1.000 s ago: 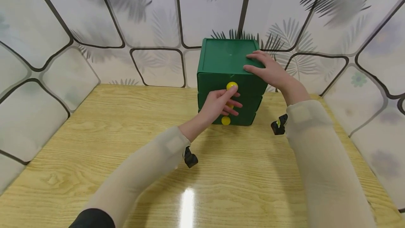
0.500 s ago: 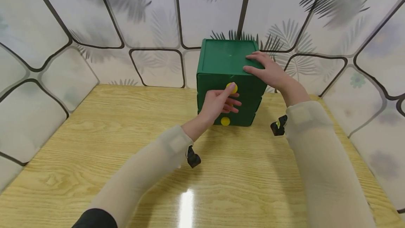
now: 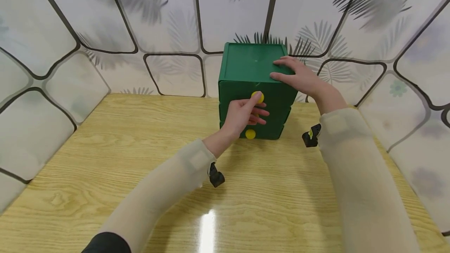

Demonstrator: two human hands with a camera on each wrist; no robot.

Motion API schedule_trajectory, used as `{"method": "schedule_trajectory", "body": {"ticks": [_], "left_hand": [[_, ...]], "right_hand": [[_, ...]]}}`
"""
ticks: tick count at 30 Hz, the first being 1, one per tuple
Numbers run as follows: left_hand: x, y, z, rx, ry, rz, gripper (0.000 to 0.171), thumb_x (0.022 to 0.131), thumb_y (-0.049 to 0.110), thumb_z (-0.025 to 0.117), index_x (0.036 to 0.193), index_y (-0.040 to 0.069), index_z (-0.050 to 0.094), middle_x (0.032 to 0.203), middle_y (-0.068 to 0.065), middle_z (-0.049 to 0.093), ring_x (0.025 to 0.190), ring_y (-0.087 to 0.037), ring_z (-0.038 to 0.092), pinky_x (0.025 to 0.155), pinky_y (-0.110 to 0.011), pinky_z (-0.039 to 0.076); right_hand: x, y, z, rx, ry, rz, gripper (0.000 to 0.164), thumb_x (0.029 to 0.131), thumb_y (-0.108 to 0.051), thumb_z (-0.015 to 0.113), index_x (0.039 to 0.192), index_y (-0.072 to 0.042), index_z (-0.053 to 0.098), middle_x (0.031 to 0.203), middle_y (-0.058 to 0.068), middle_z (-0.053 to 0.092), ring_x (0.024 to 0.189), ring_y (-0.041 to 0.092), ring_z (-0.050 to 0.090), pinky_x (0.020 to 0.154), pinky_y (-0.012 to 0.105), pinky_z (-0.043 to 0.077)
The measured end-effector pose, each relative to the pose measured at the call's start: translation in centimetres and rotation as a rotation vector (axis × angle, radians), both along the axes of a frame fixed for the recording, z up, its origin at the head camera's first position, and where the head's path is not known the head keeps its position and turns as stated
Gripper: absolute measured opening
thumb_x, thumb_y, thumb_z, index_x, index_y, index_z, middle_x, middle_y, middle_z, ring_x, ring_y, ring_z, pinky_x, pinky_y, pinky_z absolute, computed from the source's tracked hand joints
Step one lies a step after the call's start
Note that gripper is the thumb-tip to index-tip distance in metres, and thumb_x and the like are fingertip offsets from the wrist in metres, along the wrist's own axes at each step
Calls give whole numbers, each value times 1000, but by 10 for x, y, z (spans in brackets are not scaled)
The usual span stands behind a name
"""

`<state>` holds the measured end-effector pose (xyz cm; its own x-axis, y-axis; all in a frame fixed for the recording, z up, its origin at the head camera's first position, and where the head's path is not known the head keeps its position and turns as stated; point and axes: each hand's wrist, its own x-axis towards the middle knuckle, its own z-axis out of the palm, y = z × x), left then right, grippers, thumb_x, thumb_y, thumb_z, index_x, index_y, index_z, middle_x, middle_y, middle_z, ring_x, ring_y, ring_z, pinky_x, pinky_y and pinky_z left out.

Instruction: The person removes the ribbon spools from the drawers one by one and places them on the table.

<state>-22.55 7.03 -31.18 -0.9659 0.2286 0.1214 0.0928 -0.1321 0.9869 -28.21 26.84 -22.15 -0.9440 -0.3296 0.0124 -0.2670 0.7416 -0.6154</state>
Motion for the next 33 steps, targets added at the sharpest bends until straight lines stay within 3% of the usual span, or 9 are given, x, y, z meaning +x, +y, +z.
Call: {"method": "schedule_trajectory", "body": {"ticks": [14, 16, 20, 27, 33], "left_hand": [[12, -1, -4, 4, 5, -10, 52, 95, 48, 58, 92, -2, 74, 77, -1, 72, 59, -23, 68, 78, -53, 52], [15, -2, -5, 3, 0, -19, 52, 95, 48, 58, 92, -1, 75, 77, -2, 72, 59, -24, 67, 74, -47, 54], [22, -3, -4, 15, -34, -48, 51, 94, 48, 60, 93, -2, 75, 77, -4, 72, 57, -23, 66, 68, -37, 56], [35, -8, -1, 30, -89, -106, 52, 93, 46, 62, 97, -4, 74, 77, -4, 73, 53, -19, 65, 71, -40, 57], [48, -15, 1, 36, -115, -155, 46, 93, 45, 63, 93, 1, 76, 80, -8, 73, 64, -38, 66, 68, -34, 57]], "right_hand": [[-1, 2, 5, 49, -44, -12, 70, 98, -43, 51, 154, -8, 26, 161, 17, -5, 144, 42, -2, 107, 68, 9], [-1, 3, 5, 52, -43, -10, 70, 98, -43, 52, 154, -8, 26, 161, 18, -5, 144, 43, 0, 107, 68, 10], [-1, 4, 6, 56, -35, -12, 70, 98, -43, 53, 153, -8, 27, 160, 18, -3, 143, 44, 1, 106, 69, 11], [-1, 4, 6, 63, -24, -17, 71, 98, -43, 53, 153, -7, 27, 160, 19, -3, 144, 44, 1, 106, 69, 10], [0, 2, 6, 57, -5, -13, 70, 98, -42, 53, 153, -6, 28, 160, 20, -1, 144, 44, 1, 107, 69, 10]]}}
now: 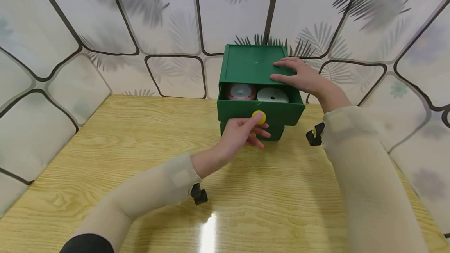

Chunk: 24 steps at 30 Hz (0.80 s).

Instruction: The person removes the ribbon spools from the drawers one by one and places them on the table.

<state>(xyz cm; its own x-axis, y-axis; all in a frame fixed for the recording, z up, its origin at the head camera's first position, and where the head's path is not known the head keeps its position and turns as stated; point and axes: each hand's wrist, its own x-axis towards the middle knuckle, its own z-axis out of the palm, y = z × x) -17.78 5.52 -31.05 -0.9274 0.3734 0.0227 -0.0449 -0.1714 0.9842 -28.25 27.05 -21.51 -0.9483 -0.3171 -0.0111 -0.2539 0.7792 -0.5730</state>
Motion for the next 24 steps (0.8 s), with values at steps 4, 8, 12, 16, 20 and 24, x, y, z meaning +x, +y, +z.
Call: {"method": "schedule_trajectory", "body": {"ticks": [4, 8, 12, 16, 20, 24], "left_hand": [[9, -4, 0, -34, -8, -19, 41, 93, 47, 61, 89, 9, 77, 84, -10, 73, 67, -38, 67, 69, -36, 56], [17, -6, 0, -79, -11, -40, 42, 94, 50, 59, 92, 12, 77, 84, -6, 74, 67, -35, 68, 73, -42, 55], [24, -8, 0, -93, -24, -65, 42, 94, 50, 58, 96, 12, 77, 83, -2, 74, 63, -27, 68, 78, -47, 54], [29, -10, 0, -72, -32, -81, 41, 95, 48, 58, 97, 12, 76, 83, -3, 74, 58, -20, 66, 76, -43, 55], [34, -11, 0, -56, -35, -88, 40, 96, 45, 58, 97, 10, 76, 83, -3, 73, 56, -18, 65, 70, -36, 56], [38, -12, -1, -39, -43, -99, 40, 96, 42, 58, 97, 7, 76, 83, -5, 73, 54, -16, 64, 66, -32, 56]], "right_hand": [[1, -1, 0, -3, -1, -1, 70, 98, -44, 52, 153, -7, 28, 160, 19, -1, 144, 44, 1, 107, 69, 10], [1, -1, -1, -5, 0, -5, 71, 97, -46, 52, 153, -8, 29, 161, 18, -1, 144, 43, 1, 106, 69, 10], [0, 0, -2, -9, 8, -5, 71, 97, -45, 53, 153, -8, 30, 160, 18, 1, 144, 43, 2, 107, 69, 10], [0, 0, -2, -14, 9, 2, 70, 98, -43, 52, 153, -7, 29, 160, 19, 1, 144, 42, 1, 107, 69, 10], [0, 0, -3, -17, 13, 10, 69, 98, -41, 52, 152, -6, 29, 160, 20, 1, 144, 42, 0, 107, 68, 9], [0, 1, -3, -11, 15, 9, 69, 98, -42, 52, 153, -7, 29, 160, 19, 1, 144, 42, 0, 107, 69, 9]]}}
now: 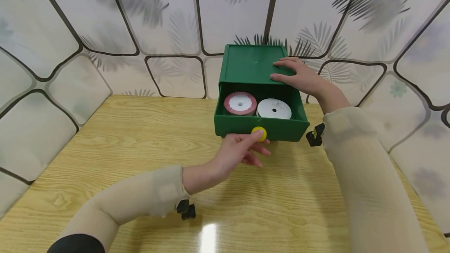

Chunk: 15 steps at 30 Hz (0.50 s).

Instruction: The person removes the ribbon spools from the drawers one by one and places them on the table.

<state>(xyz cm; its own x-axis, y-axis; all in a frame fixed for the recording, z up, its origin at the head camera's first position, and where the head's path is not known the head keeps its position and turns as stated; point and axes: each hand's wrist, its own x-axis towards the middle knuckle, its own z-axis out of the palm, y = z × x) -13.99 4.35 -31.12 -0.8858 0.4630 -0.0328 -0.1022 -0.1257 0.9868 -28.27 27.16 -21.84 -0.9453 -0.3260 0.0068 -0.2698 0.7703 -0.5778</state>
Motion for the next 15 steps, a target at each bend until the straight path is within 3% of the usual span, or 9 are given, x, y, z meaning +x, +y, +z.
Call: {"method": "schedule_trajectory", "body": {"ticks": [15], "left_hand": [[15, -5, -1, 38, -33, -44, 37, 98, 35, 59, 100, 1, 74, 84, -8, 73, 52, -15, 62, 69, -33, 57]], "right_hand": [[0, 1, 0, 9, -6, -1, 70, 98, -44, 50, 153, -8, 27, 161, 18, 0, 145, 41, -2, 106, 70, 8]]}}
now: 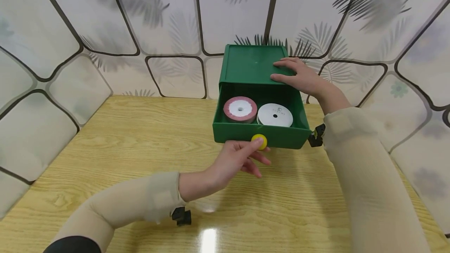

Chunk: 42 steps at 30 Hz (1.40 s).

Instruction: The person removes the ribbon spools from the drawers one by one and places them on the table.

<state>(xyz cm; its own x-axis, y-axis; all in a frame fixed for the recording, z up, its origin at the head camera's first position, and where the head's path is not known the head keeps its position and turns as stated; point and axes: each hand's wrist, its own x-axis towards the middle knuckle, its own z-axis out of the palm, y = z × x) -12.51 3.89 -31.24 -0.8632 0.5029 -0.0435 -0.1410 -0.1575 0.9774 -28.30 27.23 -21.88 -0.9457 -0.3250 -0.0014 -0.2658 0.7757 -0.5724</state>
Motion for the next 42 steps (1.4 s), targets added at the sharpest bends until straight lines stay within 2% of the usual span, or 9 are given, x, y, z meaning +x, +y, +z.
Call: {"method": "schedule_trajectory", "body": {"ticks": [4, 10, 18, 23, 28, 33, 38, 42], "left_hand": [[-1, -1, 0, -5, 13, -12, 37, 98, 35, 58, 101, 2, 73, 84, -8, 73, 52, -15, 63, 69, -33, 57], [-3, -7, 1, -91, 66, -60, 36, 100, 38, 55, 109, 8, 72, 87, -4, 74, 57, -19, 66, 67, -29, 54], [-8, -33, 6, -142, 122, -120, 33, 99, 34, 57, 108, 6, 72, 88, -7, 74, 64, -34, 68, 72, -34, 56], [-9, -54, 12, -225, 173, -156, 32, 99, 32, 58, 110, 5, 72, 90, -5, 74, 66, -30, 69, 75, -33, 56], [-8, -78, 24, -318, 265, -211, 29, 98, 29, 59, 110, 6, 72, 92, -5, 73, 67, -24, 69, 79, -32, 54], [-12, -102, 41, -409, 368, -208, 24, 97, 26, 62, 106, 8, 74, 89, -3, 73, 69, -23, 68, 75, -34, 53], [-23, -121, 59, -463, 440, -199, 20, 95, 24, 64, 99, 7, 76, 84, -5, 72, 68, -23, 68, 74, -36, 53], [-37, -134, 72, -448, 478, -198, 18, 96, 18, 63, 97, 4, 75, 85, -11, 72, 69, -26, 67, 76, -38, 54]], "right_hand": [[0, 0, -1, -3, 3, 4, 69, 99, -43, 51, 153, -7, 28, 160, 18, 0, 145, 41, -3, 107, 70, 7], [0, 0, -1, 2, -6, -11, 70, 98, -44, 50, 153, -8, 28, 161, 18, -1, 144, 42, -3, 106, 70, 8], [1, -1, -1, 2, -12, -20, 70, 99, -44, 50, 153, -8, 27, 161, 18, -2, 144, 43, -3, 106, 71, 8], [1, -1, -1, 2, -8, -19, 69, 99, -43, 50, 153, -7, 28, 161, 18, -1, 144, 42, -3, 106, 71, 7], [0, -2, -1, 5, -11, -23, 69, 98, -43, 51, 153, -8, 28, 161, 18, -1, 144, 42, -3, 106, 70, 7], [-1, -1, -2, 4, -6, -14, 69, 99, -43, 50, 153, -8, 27, 161, 18, -1, 145, 41, -4, 107, 70, 6], [-1, 0, -2, 3, -15, -21, 69, 99, -43, 50, 154, -8, 27, 161, 17, -2, 145, 41, -5, 106, 70, 6], [-1, 0, -2, 2, -19, -26, 69, 99, -43, 50, 154, -8, 27, 161, 17, -2, 144, 42, -5, 106, 71, 7]]}}
